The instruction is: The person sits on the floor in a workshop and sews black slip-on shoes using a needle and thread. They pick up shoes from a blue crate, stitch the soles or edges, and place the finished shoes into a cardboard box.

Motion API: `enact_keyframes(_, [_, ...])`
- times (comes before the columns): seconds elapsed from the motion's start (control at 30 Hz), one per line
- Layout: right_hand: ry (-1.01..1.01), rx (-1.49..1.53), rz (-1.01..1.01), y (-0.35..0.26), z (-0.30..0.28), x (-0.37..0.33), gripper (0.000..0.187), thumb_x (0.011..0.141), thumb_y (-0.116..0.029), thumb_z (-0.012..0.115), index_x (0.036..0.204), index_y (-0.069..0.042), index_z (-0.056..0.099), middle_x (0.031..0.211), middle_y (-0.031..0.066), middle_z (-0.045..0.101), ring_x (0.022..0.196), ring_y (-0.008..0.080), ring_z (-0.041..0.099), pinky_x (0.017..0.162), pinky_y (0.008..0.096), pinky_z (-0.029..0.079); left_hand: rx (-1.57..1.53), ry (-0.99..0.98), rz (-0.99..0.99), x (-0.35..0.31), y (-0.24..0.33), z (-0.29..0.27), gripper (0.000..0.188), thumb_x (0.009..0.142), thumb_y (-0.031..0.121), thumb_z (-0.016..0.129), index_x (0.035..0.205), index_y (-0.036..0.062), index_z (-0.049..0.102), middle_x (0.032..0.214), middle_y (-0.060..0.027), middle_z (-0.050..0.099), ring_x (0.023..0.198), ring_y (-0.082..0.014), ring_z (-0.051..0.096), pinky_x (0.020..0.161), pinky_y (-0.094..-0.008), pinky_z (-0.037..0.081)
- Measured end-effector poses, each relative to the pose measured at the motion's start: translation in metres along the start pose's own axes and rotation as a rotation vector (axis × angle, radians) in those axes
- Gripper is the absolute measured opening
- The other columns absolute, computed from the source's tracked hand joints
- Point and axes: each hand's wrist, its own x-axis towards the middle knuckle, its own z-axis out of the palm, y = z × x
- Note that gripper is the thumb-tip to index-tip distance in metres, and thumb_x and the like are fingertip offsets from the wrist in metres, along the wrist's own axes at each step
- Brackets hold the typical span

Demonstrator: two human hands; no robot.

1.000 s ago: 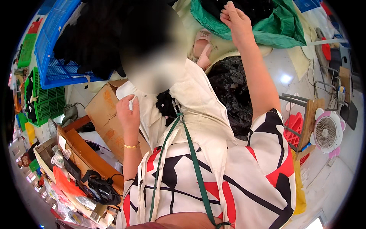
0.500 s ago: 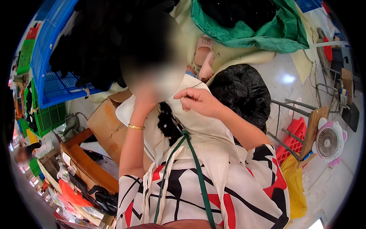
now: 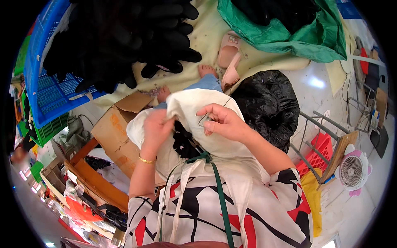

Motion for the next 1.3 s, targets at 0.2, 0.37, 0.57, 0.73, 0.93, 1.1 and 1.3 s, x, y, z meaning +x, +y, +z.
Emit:
enact_keyframes(0.2, [-0.009, -0.010, -0.019, -0.017, 0.013, 0.004, 0.037, 0.094, -0.010, 0.060, 0.128, -0.002, 0.049, 0.082, 0.0006, 0.059, 0.076, 0.0082, 0.059, 0.074, 0.0249, 0.049, -0.088, 0.236, 0.058, 0.029, 0.019, -0.014, 0.044, 0.080, 0.000, 0.063, 0.123, 0.0025, 0.058, 0.115, -0.0113, 0.061, 0.084, -0.0203, 0.061, 0.075, -0.0307, 0.049])
enact_keyframes(0.37, [-0.091, 0.099, -0.038, -0.025, 0.029, -0.010, 0.024, 0.094, -0.010, 0.060, 0.115, -0.005, 0.050, 0.083, 0.0021, 0.060, 0.075, 0.0106, 0.062, 0.072, 0.0271, 0.051, -1.173, -0.290, -0.205, 0.015, 0.050, -0.001, 0.066, 0.078, -0.009, 0.057, 0.142, 0.0020, 0.043, 0.128, -0.0077, 0.058, 0.090, -0.0123, 0.060, 0.080, -0.0253, 0.049])
enact_keyframes(0.57, [-0.177, 0.213, -0.007, -0.021, 0.058, -0.030, 0.022, 0.089, -0.003, 0.060, 0.108, -0.004, 0.048, 0.082, 0.0066, 0.060, 0.067, 0.0184, 0.066, 0.063, 0.0336, 0.057, -1.211, -0.569, -0.010, -0.017, 0.047, 0.020, 0.032, 0.085, -0.001, 0.055, 0.115, 0.0048, 0.064, 0.095, 0.0020, 0.062, 0.090, -0.0080, 0.055, 0.080, -0.0284, 0.047])
enact_keyframes(0.73, [0.063, 0.007, 0.103, -0.017, 0.061, -0.053, 0.014, 0.087, -0.002, 0.057, 0.100, -0.004, 0.050, 0.070, 0.0021, 0.052, 0.061, 0.0153, 0.058, 0.058, 0.0320, 0.055, -1.069, -0.470, -0.205, -0.029, 0.045, -0.024, 0.013, 0.092, 0.017, 0.065, 0.094, 0.0048, 0.069, 0.080, 0.0044, 0.064, 0.067, -0.0024, 0.053, 0.058, -0.0194, 0.045])
enact_keyframes(0.93, [0.036, 0.287, -0.031, -0.007, 0.047, -0.057, 0.011, 0.095, -0.010, 0.060, 0.103, -0.005, 0.055, 0.069, 0.0037, 0.057, 0.062, 0.0153, 0.057, 0.059, 0.0308, 0.053, -0.979, -0.298, -0.190, -0.061, 0.035, -0.037, 0.014, 0.091, 0.020, 0.067, 0.090, 0.0060, 0.070, 0.079, 0.0054, 0.064, 0.066, -0.0024, 0.052, 0.058, -0.0199, 0.044])
enact_keyframes(1.1, [0.083, 0.601, -0.106, -0.010, -0.006, -0.072, 0.017, 0.099, -0.022, 0.057, 0.115, -0.016, 0.055, 0.085, -0.0065, 0.057, 0.062, 0.0032, 0.049, 0.047, 0.0177, 0.046, -0.792, -0.032, -0.303, -0.082, 0.008, -0.040, 0.015, 0.092, 0.020, 0.066, 0.089, 0.0059, 0.070, 0.079, 0.0051, 0.064, 0.068, -0.0028, 0.053, 0.059, -0.0207, 0.045])
enact_keyframes(1.3, [0.157, 0.744, -0.489, -0.025, -0.089, -0.088, 0.021, 0.101, -0.011, 0.049, 0.121, -0.006, 0.051, 0.081, -0.0013, 0.049, 0.071, 0.0108, 0.049, 0.064, 0.0254, 0.055, -0.136, 0.411, -0.333, -0.121, -0.010, -0.063, 0.021, 0.089, 0.024, 0.068, 0.093, 0.0035, 0.066, 0.079, -0.0087, 0.065, 0.070, -0.0174, 0.060, 0.064, -0.0316, 0.049])
